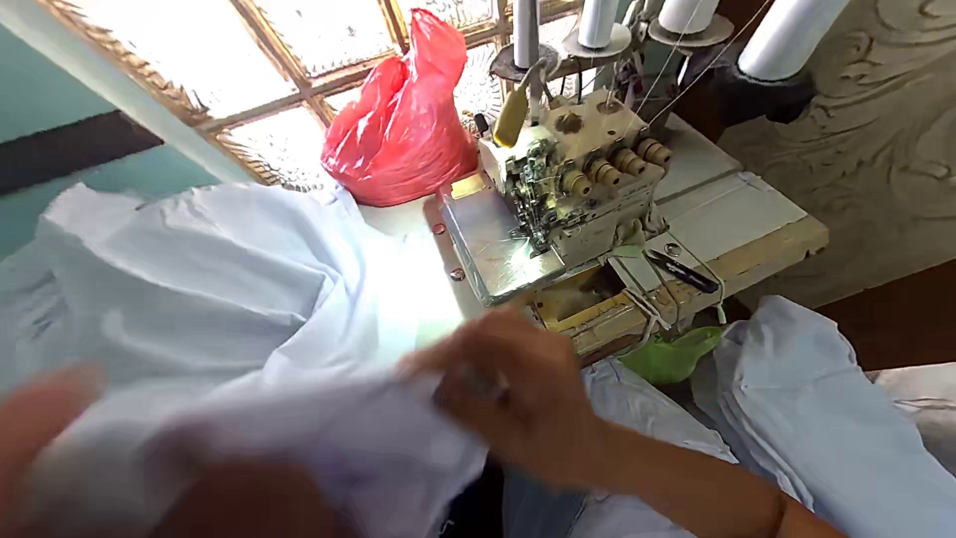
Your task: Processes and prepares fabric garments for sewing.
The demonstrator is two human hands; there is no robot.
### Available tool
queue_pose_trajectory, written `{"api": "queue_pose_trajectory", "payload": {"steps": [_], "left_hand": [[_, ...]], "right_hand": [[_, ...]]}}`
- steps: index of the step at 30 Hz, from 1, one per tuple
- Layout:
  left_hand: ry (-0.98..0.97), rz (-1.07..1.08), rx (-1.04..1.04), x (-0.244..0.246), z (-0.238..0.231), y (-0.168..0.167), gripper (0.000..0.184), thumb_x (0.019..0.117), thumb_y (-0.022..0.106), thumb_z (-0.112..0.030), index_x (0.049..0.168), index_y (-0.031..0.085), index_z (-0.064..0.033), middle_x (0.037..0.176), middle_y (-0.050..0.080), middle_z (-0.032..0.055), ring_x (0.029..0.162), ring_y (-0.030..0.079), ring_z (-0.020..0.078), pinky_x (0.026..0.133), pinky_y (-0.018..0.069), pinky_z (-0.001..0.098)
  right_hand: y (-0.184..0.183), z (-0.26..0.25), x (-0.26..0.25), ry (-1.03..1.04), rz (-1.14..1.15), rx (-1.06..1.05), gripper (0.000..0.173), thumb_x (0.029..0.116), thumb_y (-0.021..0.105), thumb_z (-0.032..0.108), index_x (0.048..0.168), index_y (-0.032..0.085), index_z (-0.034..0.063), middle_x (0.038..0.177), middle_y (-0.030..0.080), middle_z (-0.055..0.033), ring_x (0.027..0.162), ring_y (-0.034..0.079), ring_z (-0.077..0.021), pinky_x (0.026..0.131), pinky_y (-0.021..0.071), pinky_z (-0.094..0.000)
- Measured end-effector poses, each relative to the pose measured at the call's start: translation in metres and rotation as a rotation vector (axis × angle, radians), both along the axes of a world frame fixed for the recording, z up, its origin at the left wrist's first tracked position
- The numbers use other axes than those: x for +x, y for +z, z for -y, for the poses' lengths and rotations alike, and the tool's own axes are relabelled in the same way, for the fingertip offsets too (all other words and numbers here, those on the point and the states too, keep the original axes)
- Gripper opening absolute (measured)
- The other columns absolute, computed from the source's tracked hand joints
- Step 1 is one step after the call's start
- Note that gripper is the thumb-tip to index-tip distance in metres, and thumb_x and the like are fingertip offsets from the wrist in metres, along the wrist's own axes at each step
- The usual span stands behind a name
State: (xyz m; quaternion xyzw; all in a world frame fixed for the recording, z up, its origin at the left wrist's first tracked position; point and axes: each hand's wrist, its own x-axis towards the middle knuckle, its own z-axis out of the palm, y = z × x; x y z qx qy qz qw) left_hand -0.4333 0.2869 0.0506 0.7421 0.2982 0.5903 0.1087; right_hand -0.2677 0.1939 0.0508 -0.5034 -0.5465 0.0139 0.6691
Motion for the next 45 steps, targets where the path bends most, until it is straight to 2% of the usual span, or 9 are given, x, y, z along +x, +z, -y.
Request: {"api": "queue_pose_trajectory", "payload": {"steps": [2,5,10,13,17,21,27,35,45], "left_hand": [[0.011,-0.395,0.219,0.065,-0.040,0.008,0.025,0.1017,0.059,-0.013,0.115,0.068,0.0067,0.112,0.069,0.0214,0.108,0.065,0.0297,0.096,0.0472,0.0444],[-0.108,-0.703,0.154,0.167,-0.061,-0.004,0.021,0.0948,0.064,-0.012,0.091,0.069,0.0083,0.092,0.068,0.0301,0.087,0.067,0.0512,0.075,0.0476,0.0668],[-0.177,-1.127,-0.450,0.221,-0.058,-0.011,0.022,0.0949,0.070,-0.020,0.090,0.070,0.0009,0.092,0.069,0.0251,0.097,0.065,0.0462,0.079,0.0457,0.0660],[-0.172,-1.158,-0.556,0.228,-0.063,-0.007,0.023,0.0939,0.071,-0.022,0.086,0.068,-0.0012,0.089,0.067,0.0230,0.094,0.064,0.0436,0.078,0.0453,0.0646],[-0.084,-1.048,-0.510,0.237,-0.075,-0.020,0.025,0.0954,0.068,-0.020,0.083,0.066,0.0013,0.090,0.067,0.0244,0.096,0.064,0.0441,0.079,0.0450,0.0633],[-0.089,-0.979,-0.437,0.226,-0.071,-0.027,0.027,0.0949,0.069,-0.022,0.082,0.066,0.0022,0.087,0.066,0.0236,0.092,0.065,0.0435,0.077,0.0453,0.0628],[-0.297,-0.906,-0.490,0.193,-0.056,-0.030,0.030,0.0901,0.078,-0.020,0.070,0.061,-0.0063,0.063,0.058,0.0103,0.062,0.056,0.0286,0.060,0.0416,0.0530],[-0.187,-0.881,-0.457,0.234,-0.089,-0.035,0.027,0.0912,0.070,-0.015,0.072,0.060,0.0006,0.075,0.061,0.0175,0.080,0.061,0.0348,0.072,0.0433,0.0561],[-0.051,-0.818,-0.324,0.237,-0.084,-0.044,0.021,0.0935,0.063,-0.015,0.086,0.066,0.0040,0.087,0.067,0.0230,0.089,0.066,0.0416,0.080,0.0431,0.0625]], "right_hand": [[-0.022,-0.012,0.042,-0.085,-0.156,-0.215,0.013,0.0963,0.065,0.013,0.099,0.073,0.0022,0.075,0.067,-0.0027,0.065,0.061,-0.0067,0.061,0.0507,-0.0243],[-0.067,-0.016,0.089,-0.217,-0.391,-0.535,0.020,0.1017,0.063,0.021,0.108,0.063,0.0019,0.072,0.060,-0.0057,0.056,0.053,-0.0117,0.051,0.0469,-0.0304],[-0.087,0.008,0.117,-0.225,-0.570,-0.640,0.014,0.0964,0.069,0.008,0.103,0.057,0.0025,0.067,0.053,0.0000,0.057,0.049,-0.0062,0.057,0.0438,-0.0242],[-0.089,0.021,0.120,-0.152,-0.553,-0.619,0.014,0.0968,0.067,0.007,0.106,0.056,0.0045,0.072,0.058,0.0008,0.062,0.055,-0.0046,0.061,0.0478,-0.0227],[-0.102,0.016,0.122,-0.196,-0.278,-0.542,0.020,0.0990,0.063,0.010,0.117,0.061,0.0030,0.076,0.060,-0.0019,0.063,0.055,-0.0072,0.060,0.0479,-0.0261],[-0.108,0.014,0.119,-0.228,-0.197,-0.501,0.015,0.0999,0.060,0.011,0.110,0.069,0.0049,0.078,0.062,-0.0019,0.065,0.056,-0.0078,0.061,0.0480,-0.0269],[-0.119,0.043,0.102,-0.141,-0.191,-0.506,0.026,0.1042,0.053,0.018,0.105,0.075,0.0044,0.091,0.073,-0.0052,0.085,0.066,-0.0081,0.081,0.0535,-0.0264],[-0.102,0.014,0.104,-0.512,0.188,-0.546,0.029,0.0960,0.059,0.003,0.118,0.077,0.0080,0.090,0.075,-0.0146,0.083,0.072,-0.0336,0.076,0.0566,-0.0494],[-0.090,0.004,0.102,-0.525,0.302,-0.633,0.026,0.0948,0.063,0.001,0.117,0.076,0.0020,0.090,0.074,-0.0183,0.082,0.071,-0.0363,0.076,0.0553,-0.0505]]}}
